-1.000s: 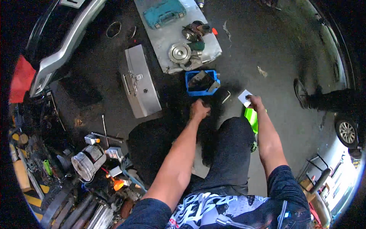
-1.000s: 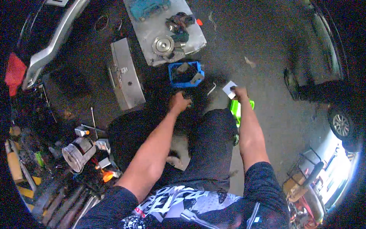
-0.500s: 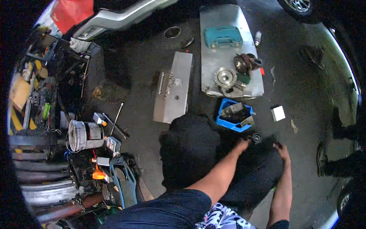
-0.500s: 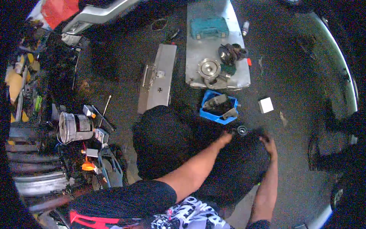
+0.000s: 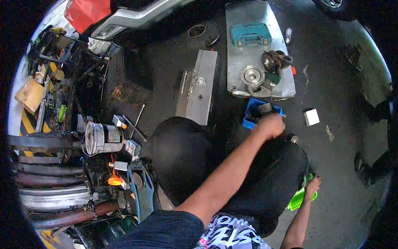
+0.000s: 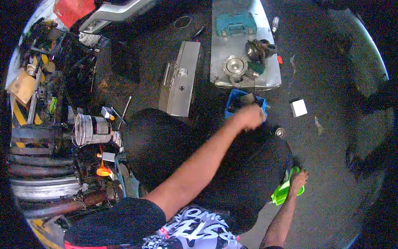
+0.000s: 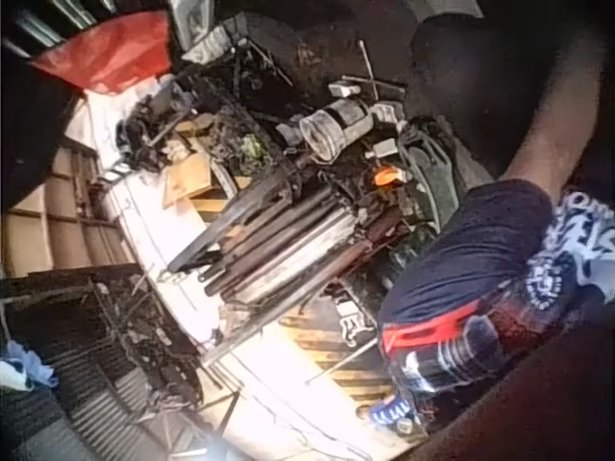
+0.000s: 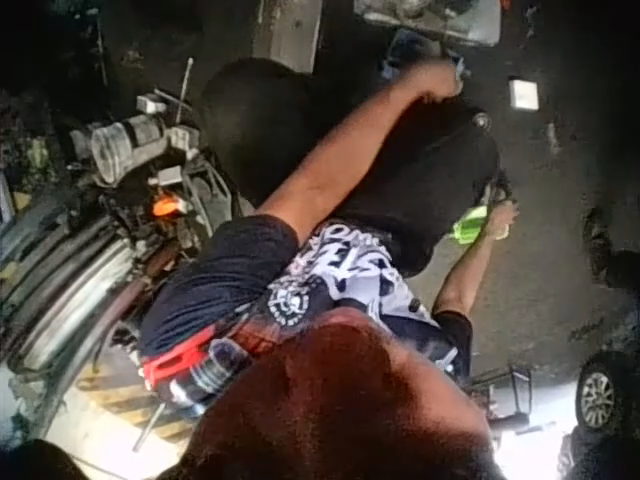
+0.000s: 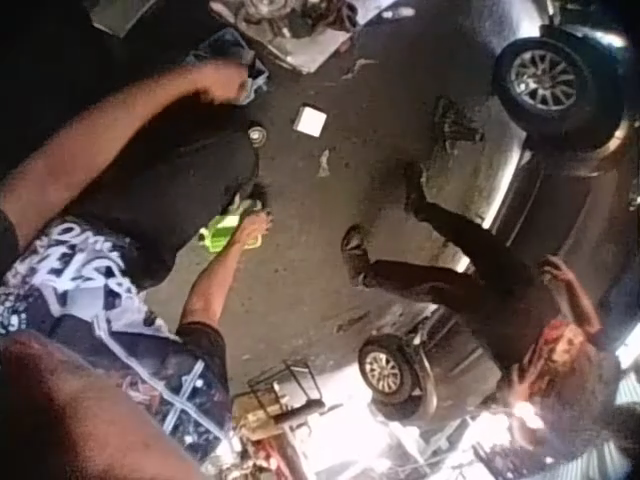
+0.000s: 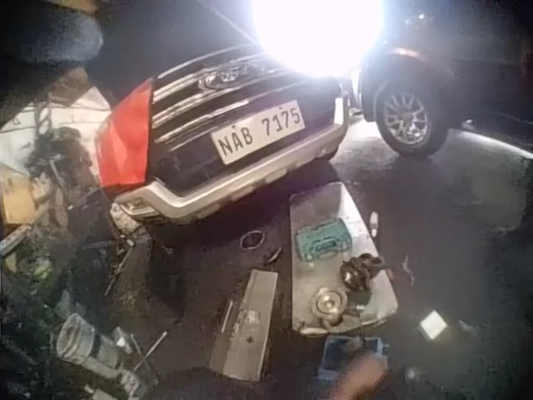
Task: Repairing an automotive alternator by replacing a bearing and using a hammer and socket.
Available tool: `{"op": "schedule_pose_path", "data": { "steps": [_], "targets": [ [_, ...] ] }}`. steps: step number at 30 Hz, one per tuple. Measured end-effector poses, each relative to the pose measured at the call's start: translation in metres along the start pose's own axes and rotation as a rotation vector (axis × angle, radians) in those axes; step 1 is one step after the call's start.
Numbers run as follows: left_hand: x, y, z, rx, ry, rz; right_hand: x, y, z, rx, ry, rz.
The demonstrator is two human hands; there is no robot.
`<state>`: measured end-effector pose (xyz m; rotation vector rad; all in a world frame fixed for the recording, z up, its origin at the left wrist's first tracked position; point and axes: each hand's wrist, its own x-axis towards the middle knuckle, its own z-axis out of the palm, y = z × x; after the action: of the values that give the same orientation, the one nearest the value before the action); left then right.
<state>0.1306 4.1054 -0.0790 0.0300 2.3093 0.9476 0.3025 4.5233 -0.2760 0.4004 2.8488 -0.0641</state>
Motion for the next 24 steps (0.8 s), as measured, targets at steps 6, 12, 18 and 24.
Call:
{"op": "schedule_pose_path", "data": {
  "steps": [6, 12, 18, 24],
  "targets": [
    [-0.024, -0.035, -0.187, -0.145, 0.415, 0.053, 0.009, -0.07, -0.059, 0.018, 0.24, 0.232],
    [-0.063, -0.165, -0.285, -0.447, 0.816, -0.073, 0.033, -0.147, -0.099, 0.347, 0.418, -0.097],
    [-0.052, -0.297, -0.213, 0.249, 0.68, -0.419, 0.035, -0.235, -0.123, 0.634, 0.401, -0.338],
    [-0.056, -0.271, -0.155, 0.255, 0.62, -0.596, 0.033, -0.313, -0.098, 0.855, 0.065, -0.153]
  ]
}}
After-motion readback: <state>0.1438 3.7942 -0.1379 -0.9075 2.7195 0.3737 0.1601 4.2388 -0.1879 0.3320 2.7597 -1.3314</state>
